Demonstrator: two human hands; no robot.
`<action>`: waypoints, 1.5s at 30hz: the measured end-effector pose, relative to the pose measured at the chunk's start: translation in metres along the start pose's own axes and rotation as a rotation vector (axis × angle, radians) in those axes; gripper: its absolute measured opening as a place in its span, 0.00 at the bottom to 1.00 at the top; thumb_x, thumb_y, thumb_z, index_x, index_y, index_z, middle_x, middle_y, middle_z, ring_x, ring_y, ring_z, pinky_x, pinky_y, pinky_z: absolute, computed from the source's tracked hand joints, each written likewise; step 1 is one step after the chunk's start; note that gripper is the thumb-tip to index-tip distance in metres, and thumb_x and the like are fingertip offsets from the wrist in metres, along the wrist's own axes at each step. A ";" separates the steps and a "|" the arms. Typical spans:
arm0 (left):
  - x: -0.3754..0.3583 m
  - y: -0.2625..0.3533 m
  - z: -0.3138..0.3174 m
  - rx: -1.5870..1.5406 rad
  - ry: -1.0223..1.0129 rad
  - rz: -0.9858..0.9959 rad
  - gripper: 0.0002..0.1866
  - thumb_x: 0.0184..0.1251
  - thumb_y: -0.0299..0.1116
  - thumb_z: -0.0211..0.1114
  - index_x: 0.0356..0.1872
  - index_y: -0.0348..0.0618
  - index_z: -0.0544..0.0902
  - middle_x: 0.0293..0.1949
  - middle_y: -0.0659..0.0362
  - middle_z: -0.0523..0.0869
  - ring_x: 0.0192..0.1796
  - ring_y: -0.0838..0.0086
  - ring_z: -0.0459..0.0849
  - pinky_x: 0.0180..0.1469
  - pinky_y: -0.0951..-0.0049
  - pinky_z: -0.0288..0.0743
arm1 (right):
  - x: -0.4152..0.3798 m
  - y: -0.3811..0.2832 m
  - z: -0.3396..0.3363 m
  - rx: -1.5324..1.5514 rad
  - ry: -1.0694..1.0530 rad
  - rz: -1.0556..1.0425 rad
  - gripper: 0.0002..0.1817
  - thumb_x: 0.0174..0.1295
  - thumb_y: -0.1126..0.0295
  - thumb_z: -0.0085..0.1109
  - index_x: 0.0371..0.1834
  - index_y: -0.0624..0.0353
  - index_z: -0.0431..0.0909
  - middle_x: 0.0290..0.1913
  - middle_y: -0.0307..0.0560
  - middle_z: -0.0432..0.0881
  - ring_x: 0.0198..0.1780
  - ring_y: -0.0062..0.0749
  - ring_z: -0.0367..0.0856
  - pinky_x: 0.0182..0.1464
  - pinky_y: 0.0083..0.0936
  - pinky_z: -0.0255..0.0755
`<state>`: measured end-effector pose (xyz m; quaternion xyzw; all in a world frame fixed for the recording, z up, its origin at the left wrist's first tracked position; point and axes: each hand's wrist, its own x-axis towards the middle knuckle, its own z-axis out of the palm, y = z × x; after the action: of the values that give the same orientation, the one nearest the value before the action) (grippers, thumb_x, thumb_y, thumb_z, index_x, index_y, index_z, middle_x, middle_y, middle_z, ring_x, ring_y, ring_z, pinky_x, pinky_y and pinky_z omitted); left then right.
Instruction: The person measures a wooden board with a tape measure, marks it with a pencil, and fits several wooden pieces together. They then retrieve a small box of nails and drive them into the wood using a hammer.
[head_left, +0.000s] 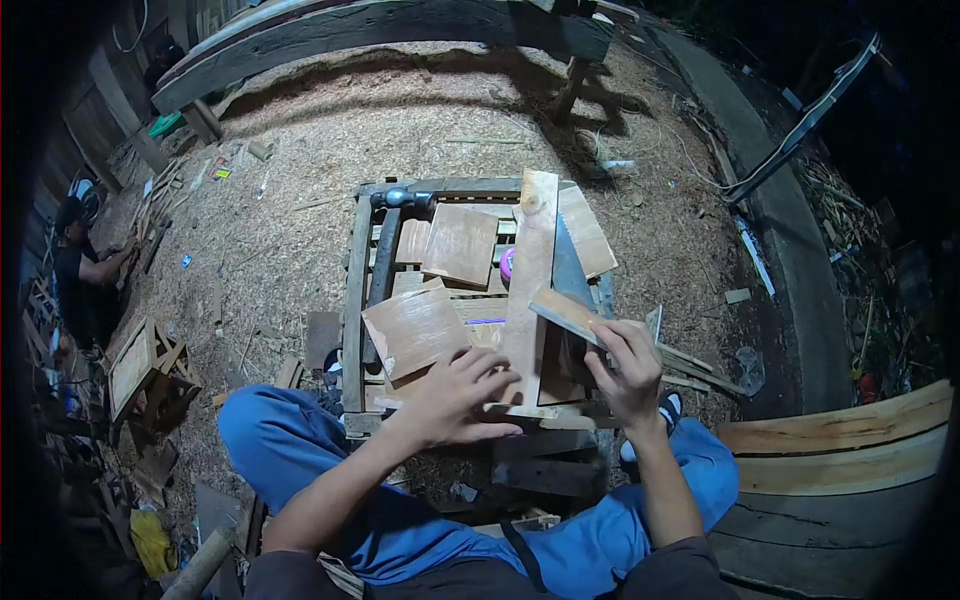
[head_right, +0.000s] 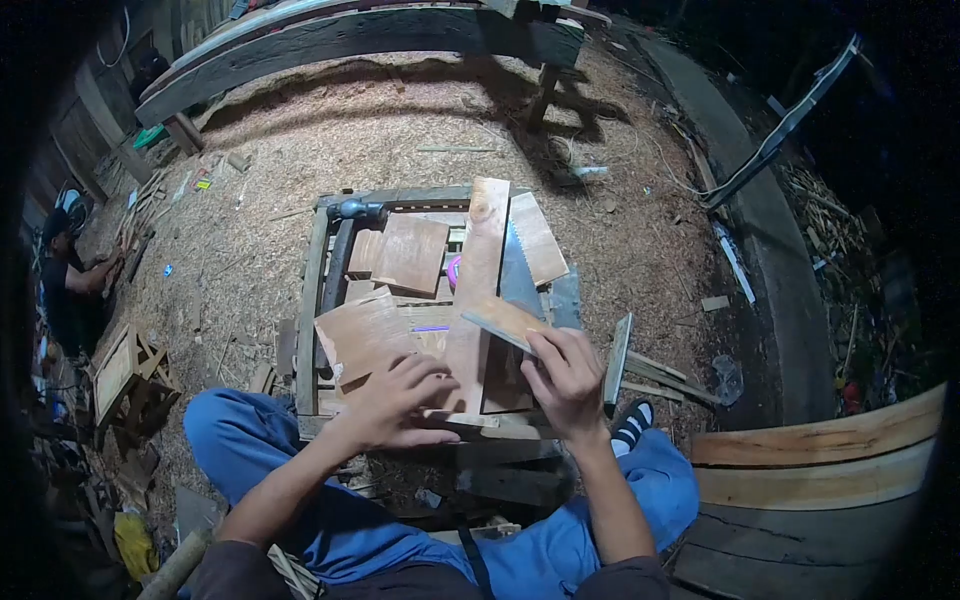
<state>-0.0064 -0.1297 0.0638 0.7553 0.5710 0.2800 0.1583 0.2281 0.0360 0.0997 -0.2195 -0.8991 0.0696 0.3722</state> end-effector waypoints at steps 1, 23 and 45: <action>0.002 0.000 0.005 0.106 0.029 0.100 0.36 0.64 0.61 0.75 0.63 0.44 0.82 0.65 0.48 0.81 0.72 0.53 0.75 0.74 0.46 0.65 | -0.001 -0.001 0.000 0.003 -0.007 0.020 0.23 0.47 0.80 0.76 0.50 0.63 0.87 0.49 0.50 0.87 0.51 0.50 0.87 0.52 0.41 0.82; 0.010 0.003 -0.012 0.132 0.262 0.072 0.19 0.60 0.24 0.74 0.52 0.44 0.82 0.56 0.58 0.89 0.66 0.58 0.86 0.63 0.58 0.80 | 0.010 -0.004 -0.043 0.187 0.295 0.329 0.17 0.59 0.81 0.69 0.53 0.65 0.85 0.51 0.53 0.87 0.52 0.46 0.87 0.53 0.38 0.81; 0.031 0.006 -0.015 -0.330 0.603 -0.114 0.23 0.67 0.10 0.66 0.59 0.41 0.76 0.54 0.46 0.85 0.52 0.59 0.89 0.46 0.67 0.85 | -0.005 -0.007 -0.024 0.075 0.539 0.108 0.24 0.70 0.79 0.67 0.67 0.65 0.73 0.53 0.58 0.82 0.53 0.47 0.85 0.56 0.39 0.80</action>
<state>-0.0051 -0.1028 0.0869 0.5696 0.5806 0.5698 0.1176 0.2457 0.0265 0.1160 -0.2639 -0.7514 0.0617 0.6016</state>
